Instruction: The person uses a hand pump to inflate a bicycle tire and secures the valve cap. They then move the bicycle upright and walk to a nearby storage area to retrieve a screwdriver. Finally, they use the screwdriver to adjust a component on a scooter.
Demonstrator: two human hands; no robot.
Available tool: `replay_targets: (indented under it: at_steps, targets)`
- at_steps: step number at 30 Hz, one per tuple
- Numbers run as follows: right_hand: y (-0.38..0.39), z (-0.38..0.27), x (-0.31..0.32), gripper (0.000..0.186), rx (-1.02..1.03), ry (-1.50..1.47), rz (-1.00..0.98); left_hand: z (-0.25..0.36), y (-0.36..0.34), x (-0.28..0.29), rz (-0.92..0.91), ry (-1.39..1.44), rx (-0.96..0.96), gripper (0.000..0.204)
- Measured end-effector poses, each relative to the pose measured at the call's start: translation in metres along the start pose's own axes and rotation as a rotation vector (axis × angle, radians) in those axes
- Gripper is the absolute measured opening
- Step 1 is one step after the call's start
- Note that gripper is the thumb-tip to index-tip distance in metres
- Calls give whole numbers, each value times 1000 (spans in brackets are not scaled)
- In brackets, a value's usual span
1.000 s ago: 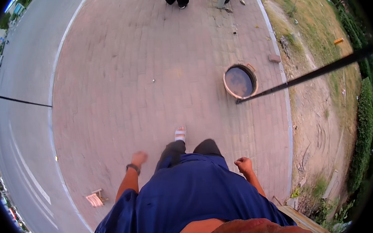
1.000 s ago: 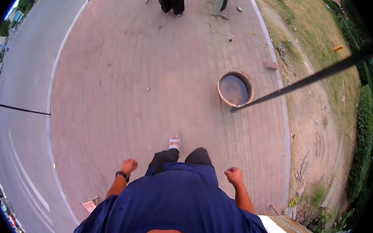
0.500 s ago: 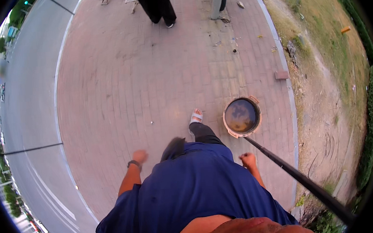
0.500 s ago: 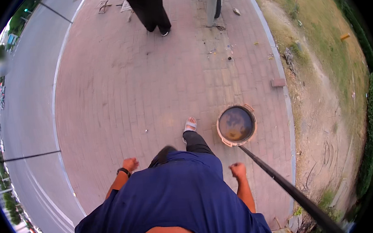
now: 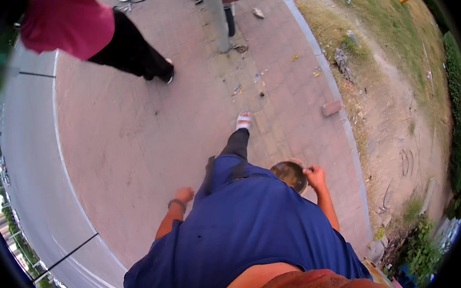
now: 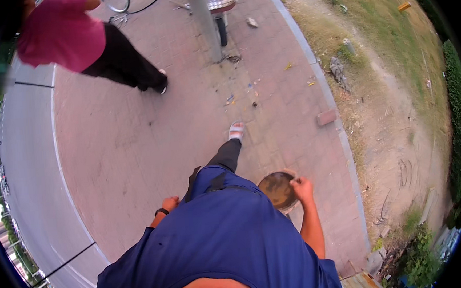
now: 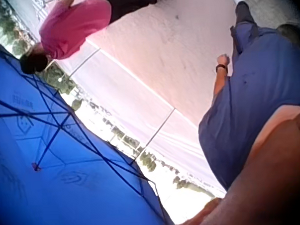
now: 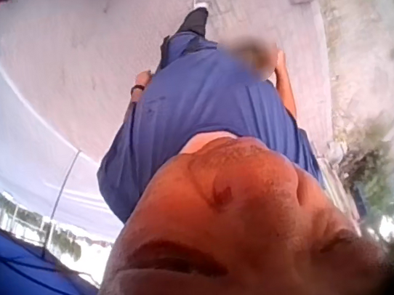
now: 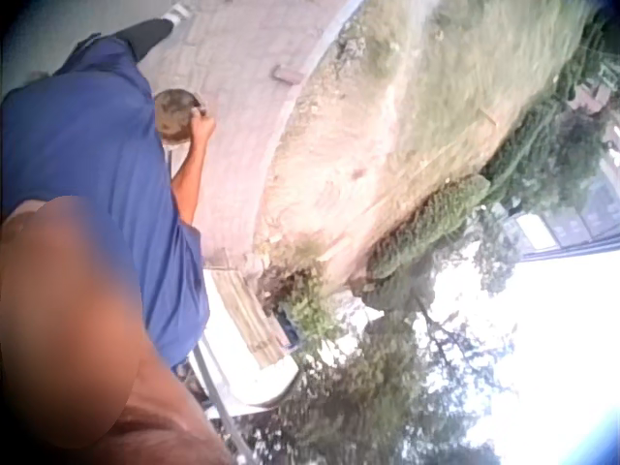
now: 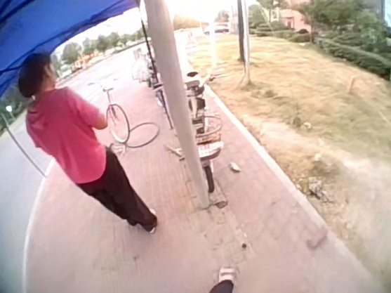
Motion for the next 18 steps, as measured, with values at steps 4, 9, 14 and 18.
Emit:
replay_targets:
  at_steps: [4,9,14,18]
  targets:
    - [-21,-61,46,21,-341,-11,-117,49,-129,133,78,1032,530,36]
    - [-85,-109,94,24,-528,-197,-25,206,-263,354,97,1060,233,44]
    - [-239,-136,131,30,-331,-115,-93,309,-380,462,138,1063,180,45]
    - [-392,-186,193,28,-343,-28,-206,344,-443,483,160,1065,361,42]
Point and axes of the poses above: each hand's wrist, its own y-axis away from the middle knuckle, its own x-axis out of the back of the hand, z = x × y, the point moved 2 cm from there along -y, towards the middle knuckle, and after that the axes turned 5 degrees about -y, right-handed, at the moved point
